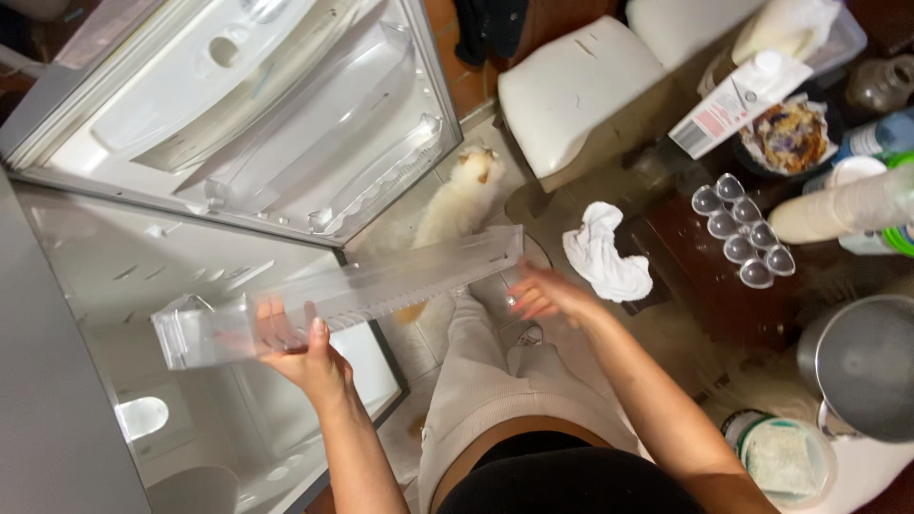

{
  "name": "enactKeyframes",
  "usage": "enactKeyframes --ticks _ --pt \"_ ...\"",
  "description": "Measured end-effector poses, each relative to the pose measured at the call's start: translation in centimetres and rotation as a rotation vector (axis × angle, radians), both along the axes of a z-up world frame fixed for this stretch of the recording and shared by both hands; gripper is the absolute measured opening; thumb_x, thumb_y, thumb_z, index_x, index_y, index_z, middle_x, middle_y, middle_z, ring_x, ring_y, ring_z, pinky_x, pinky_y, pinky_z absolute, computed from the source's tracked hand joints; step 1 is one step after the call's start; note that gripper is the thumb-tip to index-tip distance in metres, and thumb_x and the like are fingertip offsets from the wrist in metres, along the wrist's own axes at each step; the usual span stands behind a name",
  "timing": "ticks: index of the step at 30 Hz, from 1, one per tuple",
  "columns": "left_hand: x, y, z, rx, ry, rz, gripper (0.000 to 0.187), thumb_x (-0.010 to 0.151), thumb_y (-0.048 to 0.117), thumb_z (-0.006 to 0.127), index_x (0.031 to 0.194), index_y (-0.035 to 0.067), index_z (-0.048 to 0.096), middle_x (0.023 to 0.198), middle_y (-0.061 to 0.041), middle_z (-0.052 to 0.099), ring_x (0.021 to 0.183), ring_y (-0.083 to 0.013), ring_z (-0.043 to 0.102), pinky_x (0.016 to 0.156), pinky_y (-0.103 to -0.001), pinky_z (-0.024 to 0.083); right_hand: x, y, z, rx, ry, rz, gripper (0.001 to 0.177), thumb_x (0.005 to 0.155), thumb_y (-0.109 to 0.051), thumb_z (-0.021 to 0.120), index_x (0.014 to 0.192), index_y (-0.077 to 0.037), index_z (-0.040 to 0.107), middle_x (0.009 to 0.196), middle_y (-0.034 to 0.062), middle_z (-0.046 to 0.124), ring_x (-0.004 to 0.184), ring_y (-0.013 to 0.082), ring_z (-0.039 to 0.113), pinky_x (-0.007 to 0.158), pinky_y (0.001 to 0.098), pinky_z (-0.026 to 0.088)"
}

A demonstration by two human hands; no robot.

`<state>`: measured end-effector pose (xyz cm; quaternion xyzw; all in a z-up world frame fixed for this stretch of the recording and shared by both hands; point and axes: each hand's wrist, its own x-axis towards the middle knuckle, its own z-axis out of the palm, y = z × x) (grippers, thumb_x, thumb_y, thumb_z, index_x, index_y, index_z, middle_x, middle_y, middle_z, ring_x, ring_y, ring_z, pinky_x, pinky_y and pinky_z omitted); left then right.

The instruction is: The person wipes a refrigerator shelf and an egg tray with a cloth, installs the shelf into the refrigerator door, and moves food items and containers on a table.

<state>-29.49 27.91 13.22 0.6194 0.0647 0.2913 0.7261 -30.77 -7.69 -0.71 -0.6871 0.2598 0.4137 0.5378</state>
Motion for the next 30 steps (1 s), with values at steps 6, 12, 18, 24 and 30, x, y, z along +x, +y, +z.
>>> enactKeyframes --ticks 6,12,18,24,30 --pt "0.2 3.8 -1.6 0.088 -0.148 -0.159 0.136 0.066 0.017 0.088 0.159 0.052 -0.005 0.163 -0.014 0.03 0.154 -0.0295 0.031 0.126 -0.065 0.034 2.8 7.1 4.7 0.792 0.22 -0.319 0.121 0.08 -0.099 0.024 0.142 0.001 0.052 0.138 0.0166 0.068 0.106 0.0333 0.074 0.065 0.0398 0.063" --pt "2.1 5.9 -5.4 -0.073 -0.147 -0.126 0.165 0.036 0.017 0.099 0.16 0.05 -0.006 0.162 -0.01 0.031 0.155 -0.0271 0.031 0.124 -0.059 0.034 8.6 10.8 -3.3 0.624 0.278 -0.559 0.084 0.081 -0.087 0.059 0.11 -0.01 0.07 0.101 0.0033 0.079 0.081 0.0256 0.076 0.068 0.0416 0.061" --pt "4.6 9.6 -13.6 -0.183 0.14 -0.109 0.151 0.054 0.004 0.094 0.161 0.053 0.0 0.17 -0.011 0.018 0.157 -0.0399 0.024 0.115 -0.055 0.034 15.0 12.1 -5.2 0.511 0.296 -0.584 0.068 0.077 -0.068 0.067 0.108 -0.007 0.068 0.097 0.0051 0.076 0.085 0.0268 0.073 0.067 0.0375 0.057" --pt "8.0 9.6 -17.9 -0.61 0.628 0.257 0.052 0.1 0.021 0.072 0.141 0.022 0.04 0.125 -0.003 0.055 0.114 -0.0258 0.064 0.092 -0.051 0.06 20.6 13.5 -5.8 0.431 0.091 -0.649 0.05 0.08 -0.044 0.074 0.114 -0.012 0.057 0.107 0.0044 0.075 0.09 0.029 0.076 0.076 0.0409 0.065" --pt "11.7 9.6 -23.9 -0.766 0.822 0.383 0.057 0.101 0.042 0.07 0.145 0.013 0.048 0.132 -0.014 0.056 0.125 -0.0365 0.061 0.102 -0.056 0.052 24.2 12.8 -10.5 0.459 -0.015 -0.551 0.071 0.089 -0.039 0.063 0.148 -0.015 0.031 0.131 0.0073 0.071 0.104 0.0276 0.072 0.089 0.0471 0.06"
